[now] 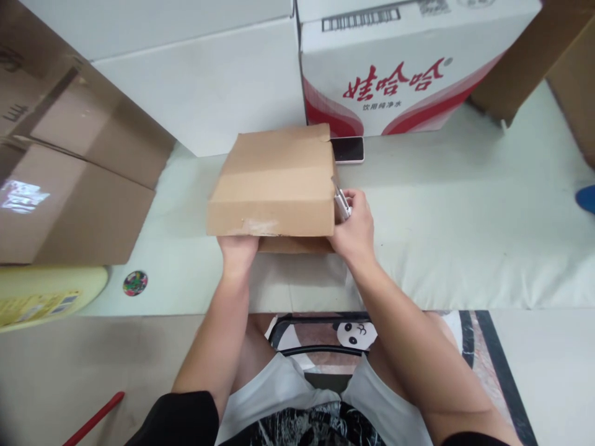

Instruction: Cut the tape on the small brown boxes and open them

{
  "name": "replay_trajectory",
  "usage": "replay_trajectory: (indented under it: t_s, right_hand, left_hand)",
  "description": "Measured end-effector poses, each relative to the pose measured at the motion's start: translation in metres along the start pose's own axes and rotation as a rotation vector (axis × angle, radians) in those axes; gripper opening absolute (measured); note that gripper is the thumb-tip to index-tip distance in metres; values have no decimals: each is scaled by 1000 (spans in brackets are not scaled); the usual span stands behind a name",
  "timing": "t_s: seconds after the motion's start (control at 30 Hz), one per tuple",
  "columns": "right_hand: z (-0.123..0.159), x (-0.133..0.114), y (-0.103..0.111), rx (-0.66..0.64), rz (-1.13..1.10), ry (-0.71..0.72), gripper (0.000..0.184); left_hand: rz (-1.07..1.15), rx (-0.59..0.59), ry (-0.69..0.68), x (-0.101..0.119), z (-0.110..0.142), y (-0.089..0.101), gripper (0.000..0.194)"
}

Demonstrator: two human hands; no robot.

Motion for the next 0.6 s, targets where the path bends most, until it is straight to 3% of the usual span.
replay_trajectory:
  t_s: [0.17, 0.37, 0.47, 0.6]
  right_hand:
    - [1, -2, 7, -32, 98, -75, 34]
    - [-7, -4, 15, 40, -14, 9, 27]
    - [-10, -1, 19, 115, -101, 19, 30]
    - [-11, 6, 17, 112, -163, 58, 42]
  left_hand:
    - [46, 7, 14, 16, -6, 3, 68]
    - [55, -37, 24, 33, 2, 9, 75]
    - [13, -52, -14, 39, 6, 11, 76]
    - [23, -75, -20, 42, 8, 12, 74]
Point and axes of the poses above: each hand's wrist, its own z-axis away from the middle knuckle, its own y-axis out of the back of the hand, x = y × z, the point moved 2 cm from there along -z, towards the middle knuckle, and after that the axes turned 10 degrees about -z, right-handed, at the moved point
